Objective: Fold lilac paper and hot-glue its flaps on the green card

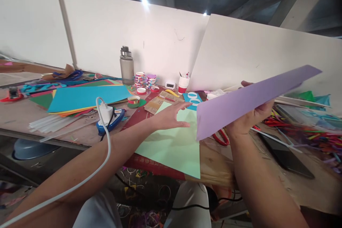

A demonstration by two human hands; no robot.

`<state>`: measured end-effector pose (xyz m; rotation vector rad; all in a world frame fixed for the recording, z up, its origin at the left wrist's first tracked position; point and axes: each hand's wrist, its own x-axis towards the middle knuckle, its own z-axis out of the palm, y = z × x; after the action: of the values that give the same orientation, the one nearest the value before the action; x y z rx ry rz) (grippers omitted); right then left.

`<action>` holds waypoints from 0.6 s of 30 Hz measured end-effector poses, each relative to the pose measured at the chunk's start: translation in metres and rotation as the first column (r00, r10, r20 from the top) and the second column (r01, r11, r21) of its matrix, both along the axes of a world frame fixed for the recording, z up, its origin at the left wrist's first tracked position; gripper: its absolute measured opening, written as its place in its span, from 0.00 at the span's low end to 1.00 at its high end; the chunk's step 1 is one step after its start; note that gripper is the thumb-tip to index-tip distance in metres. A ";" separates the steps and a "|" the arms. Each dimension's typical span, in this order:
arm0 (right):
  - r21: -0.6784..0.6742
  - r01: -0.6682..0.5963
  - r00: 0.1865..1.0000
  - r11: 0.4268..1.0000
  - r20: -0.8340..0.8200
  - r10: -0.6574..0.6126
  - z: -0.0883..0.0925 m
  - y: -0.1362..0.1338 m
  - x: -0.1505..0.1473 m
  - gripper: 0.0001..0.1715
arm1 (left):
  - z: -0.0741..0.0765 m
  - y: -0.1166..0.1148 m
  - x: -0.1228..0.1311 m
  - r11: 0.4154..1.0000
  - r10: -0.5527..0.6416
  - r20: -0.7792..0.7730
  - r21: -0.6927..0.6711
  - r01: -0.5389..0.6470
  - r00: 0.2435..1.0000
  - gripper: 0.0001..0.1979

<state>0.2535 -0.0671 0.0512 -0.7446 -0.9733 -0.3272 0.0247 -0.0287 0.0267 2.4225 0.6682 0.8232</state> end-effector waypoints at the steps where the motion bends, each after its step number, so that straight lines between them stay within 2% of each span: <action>1: 0.058 0.041 0.999 0.997 0.025 -0.043 0.002 -0.005 -0.008 0.11 | -0.001 0.003 0.000 0.996 0.087 0.040 0.027 -0.088 0.995 0.32; 3: 0.108 0.099 0.992 0.989 0.072 -0.107 0.004 -0.012 -0.019 0.11 | -0.002 0.008 -0.002 0.960 0.272 0.159 0.028 -0.280 0.949 0.20; 4: 0.106 0.125 0.987 0.986 0.088 -0.135 0.005 -0.014 -0.021 0.11 | -0.002 0.009 -0.004 0.941 0.331 0.219 -0.002 -0.339 0.918 0.16; 5: 0.095 0.153 0.983 0.984 0.092 -0.162 0.004 -0.015 -0.022 0.12 | 0.000 0.010 -0.006 0.936 0.347 0.266 -0.042 -0.348 0.899 0.13; 7: 0.064 0.204 0.974 0.977 0.086 -0.209 0.004 -0.016 -0.019 0.12 | 0.003 0.009 -0.011 0.972 0.233 0.314 -0.106 -0.209 0.921 0.14; 9: 0.024 0.247 0.963 0.969 0.107 -0.248 0.004 -0.015 -0.014 0.10 | 0.006 0.006 -0.013 0.994 -0.004 0.294 -0.103 0.036 0.956 0.20; 11: -0.024 0.301 0.941 0.953 0.166 -0.293 0.003 -0.014 -0.011 0.09 | 0.007 0.002 -0.011 0.973 -0.206 0.244 -0.052 0.225 0.948 0.29; 12: -0.044 0.331 0.926 0.943 0.210 -0.315 0.003 -0.013 -0.011 0.08 | 0.006 0.000 -0.009 0.963 -0.259 0.232 -0.020 0.270 0.938 0.35; 15: -0.069 0.375 0.870 0.925 0.370 -0.325 -0.002 -0.012 -0.016 0.08 | 0.001 -0.007 0.000 0.967 -0.256 0.282 0.064 0.248 0.925 0.43; 16: -0.068 0.370 0.854 0.926 0.418 -0.311 -0.004 -0.012 -0.018 0.09 | -0.001 -0.008 0.003 0.975 -0.221 0.313 0.082 0.205 0.924 0.41; 18: -0.066 0.333 0.837 0.941 0.481 -0.262 -0.007 -0.015 -0.021 0.09 | -0.004 -0.010 0.006 0.993 -0.106 0.395 0.093 0.075 0.912 0.29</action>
<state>0.2330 -0.0819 0.0440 -0.9825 -1.3489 -0.7412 0.0304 -0.0387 0.0231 2.2276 0.3676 1.2768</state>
